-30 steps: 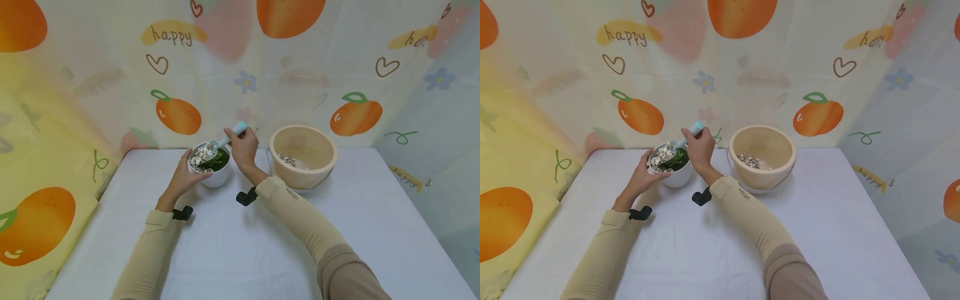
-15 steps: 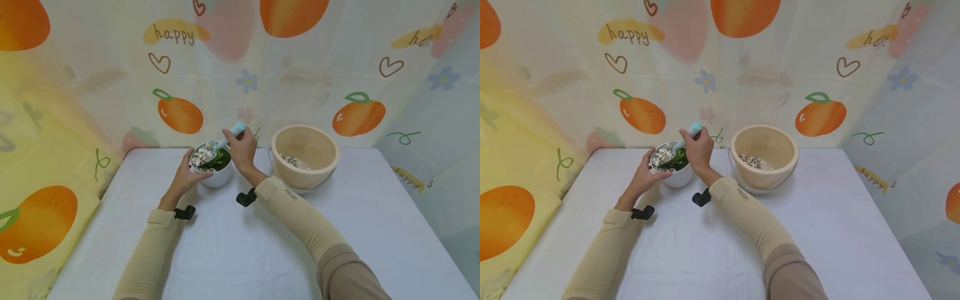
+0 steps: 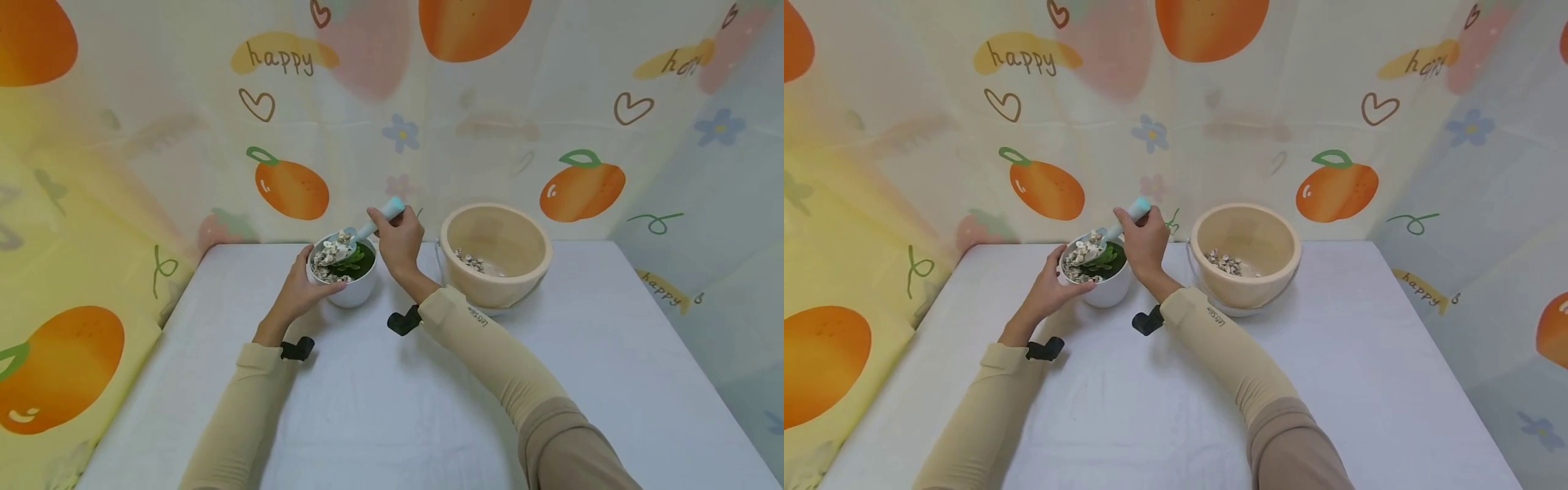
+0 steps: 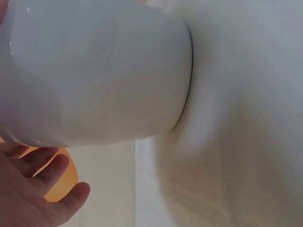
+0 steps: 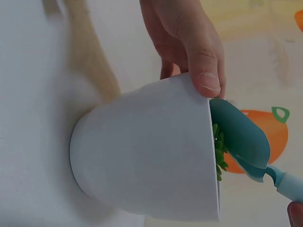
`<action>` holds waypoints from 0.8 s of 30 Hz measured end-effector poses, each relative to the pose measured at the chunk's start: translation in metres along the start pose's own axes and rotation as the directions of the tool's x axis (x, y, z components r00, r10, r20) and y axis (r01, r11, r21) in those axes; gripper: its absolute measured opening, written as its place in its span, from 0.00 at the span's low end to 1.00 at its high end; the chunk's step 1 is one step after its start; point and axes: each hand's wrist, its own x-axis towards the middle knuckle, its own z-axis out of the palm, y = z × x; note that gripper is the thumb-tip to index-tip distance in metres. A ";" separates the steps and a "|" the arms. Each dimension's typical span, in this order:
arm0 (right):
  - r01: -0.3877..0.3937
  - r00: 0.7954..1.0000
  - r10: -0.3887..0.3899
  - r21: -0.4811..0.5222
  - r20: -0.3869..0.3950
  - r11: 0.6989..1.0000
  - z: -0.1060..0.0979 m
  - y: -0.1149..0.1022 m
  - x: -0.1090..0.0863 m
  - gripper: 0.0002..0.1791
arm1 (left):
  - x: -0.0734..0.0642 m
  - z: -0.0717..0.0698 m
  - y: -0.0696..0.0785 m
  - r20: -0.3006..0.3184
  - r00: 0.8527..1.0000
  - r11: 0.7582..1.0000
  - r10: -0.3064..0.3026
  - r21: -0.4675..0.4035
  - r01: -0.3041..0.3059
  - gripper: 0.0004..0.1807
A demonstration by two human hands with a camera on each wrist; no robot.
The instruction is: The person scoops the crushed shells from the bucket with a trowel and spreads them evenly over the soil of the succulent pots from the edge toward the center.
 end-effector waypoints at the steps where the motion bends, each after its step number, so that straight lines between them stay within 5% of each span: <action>1: 0.001 1.000 -0.001 -0.002 -0.001 1.000 0.000 0.000 0.000 0.15 | 0.001 -0.001 0.000 0.011 1.000 1.000 -0.002 0.005 0.002 0.63; 7: -0.006 1.000 0.007 -0.054 0.014 0.999 0.001 0.002 -0.003 0.16 | 0.003 -0.001 -0.005 0.039 0.999 0.998 -0.026 -0.050 0.028 0.64; 13: -0.001 1.000 0.003 -0.060 0.026 0.998 0.001 0.001 -0.005 0.16 | 0.002 0.006 -0.006 -0.014 1.000 0.996 -0.008 -0.086 0.006 0.63; 20: 0.011 1.000 -0.009 -0.060 0.029 0.998 0.002 -0.001 -0.006 0.16 | -0.003 0.012 0.002 -0.104 0.994 0.999 0.020 -0.044 -0.024 0.62; 24: 0.017 1.000 -0.017 -0.081 0.010 0.997 0.002 -0.003 -0.005 0.16 | -0.004 0.011 0.004 -0.092 0.996 1.000 0.016 -0.011 -0.017 0.62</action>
